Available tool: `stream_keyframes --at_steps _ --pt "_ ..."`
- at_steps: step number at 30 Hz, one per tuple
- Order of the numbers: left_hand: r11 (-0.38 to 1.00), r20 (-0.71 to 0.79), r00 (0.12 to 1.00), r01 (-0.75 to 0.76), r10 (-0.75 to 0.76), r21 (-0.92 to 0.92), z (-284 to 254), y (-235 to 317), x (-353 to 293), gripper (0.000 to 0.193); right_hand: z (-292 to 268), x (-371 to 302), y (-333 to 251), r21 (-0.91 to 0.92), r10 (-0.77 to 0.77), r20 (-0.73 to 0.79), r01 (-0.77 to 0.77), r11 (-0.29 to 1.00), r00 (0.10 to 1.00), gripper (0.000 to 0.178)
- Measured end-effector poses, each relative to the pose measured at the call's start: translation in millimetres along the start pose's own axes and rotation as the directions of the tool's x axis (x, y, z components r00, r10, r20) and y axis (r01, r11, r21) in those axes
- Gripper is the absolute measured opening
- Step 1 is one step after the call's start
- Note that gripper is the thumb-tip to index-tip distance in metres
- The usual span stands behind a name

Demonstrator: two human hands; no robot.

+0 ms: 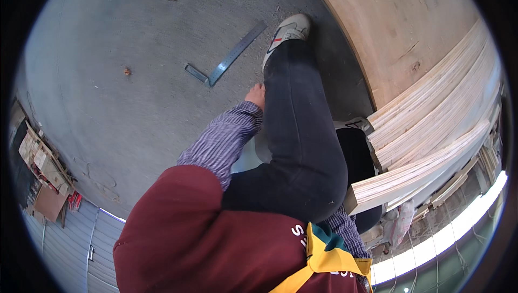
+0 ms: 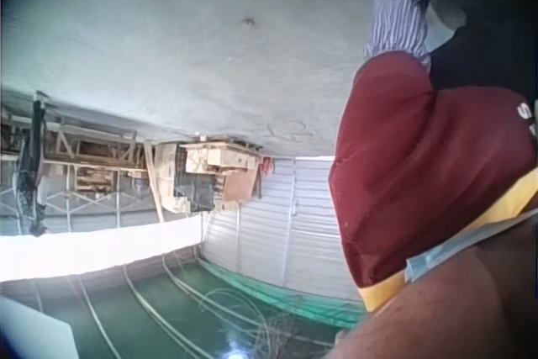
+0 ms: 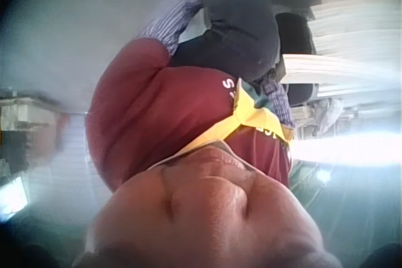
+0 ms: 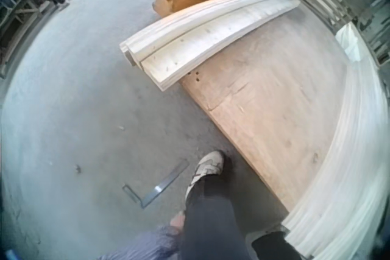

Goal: The person kneels on the floor and repeatedly marks wooden planks using a try square and a pencil. They pick up a plank, align the square, draw a line, and place the plank back on the stack, repeating this process for multiple pieces.

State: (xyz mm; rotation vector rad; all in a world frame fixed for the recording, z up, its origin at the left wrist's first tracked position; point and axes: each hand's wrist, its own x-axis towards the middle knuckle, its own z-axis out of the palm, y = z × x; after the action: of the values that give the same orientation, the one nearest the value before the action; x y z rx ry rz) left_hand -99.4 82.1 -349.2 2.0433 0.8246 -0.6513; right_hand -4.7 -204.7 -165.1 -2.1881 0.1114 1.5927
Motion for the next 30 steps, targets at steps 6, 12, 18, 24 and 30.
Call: stream_keyframes --at_steps 6,12,18,24,30 --pt "0.873 -0.45 0.827 0.095 -0.336 -0.478 -64 -71 39 0.017 8 3 0 0.044 -0.004 0.014 0.004 0.999 1.0 0.032" --pt "0.873 -0.41 0.824 0.188 -0.39 -0.451 -112 -97 67 0.015 16 6 3 0.089 -0.025 0.032 0.022 0.996 0.999 0.033" --pt "0.898 -0.437 0.839 0.131 -0.326 -0.419 -139 -79 69 0.023 23 6 -1 0.156 -0.053 0.059 0.043 0.987 0.997 0.033" --pt "0.907 -0.099 0.947 0.32 -0.305 0.274 -129 -57 36 0.049 37 5 1 0.385 -0.039 -0.002 0.036 0.922 0.999 0.034" --pt "0.892 -0.025 0.951 0.3 -0.31 0.338 -126 -58 42 0.042 36 1 -2 0.366 -0.058 -0.045 0.07 0.928 0.997 0.032"
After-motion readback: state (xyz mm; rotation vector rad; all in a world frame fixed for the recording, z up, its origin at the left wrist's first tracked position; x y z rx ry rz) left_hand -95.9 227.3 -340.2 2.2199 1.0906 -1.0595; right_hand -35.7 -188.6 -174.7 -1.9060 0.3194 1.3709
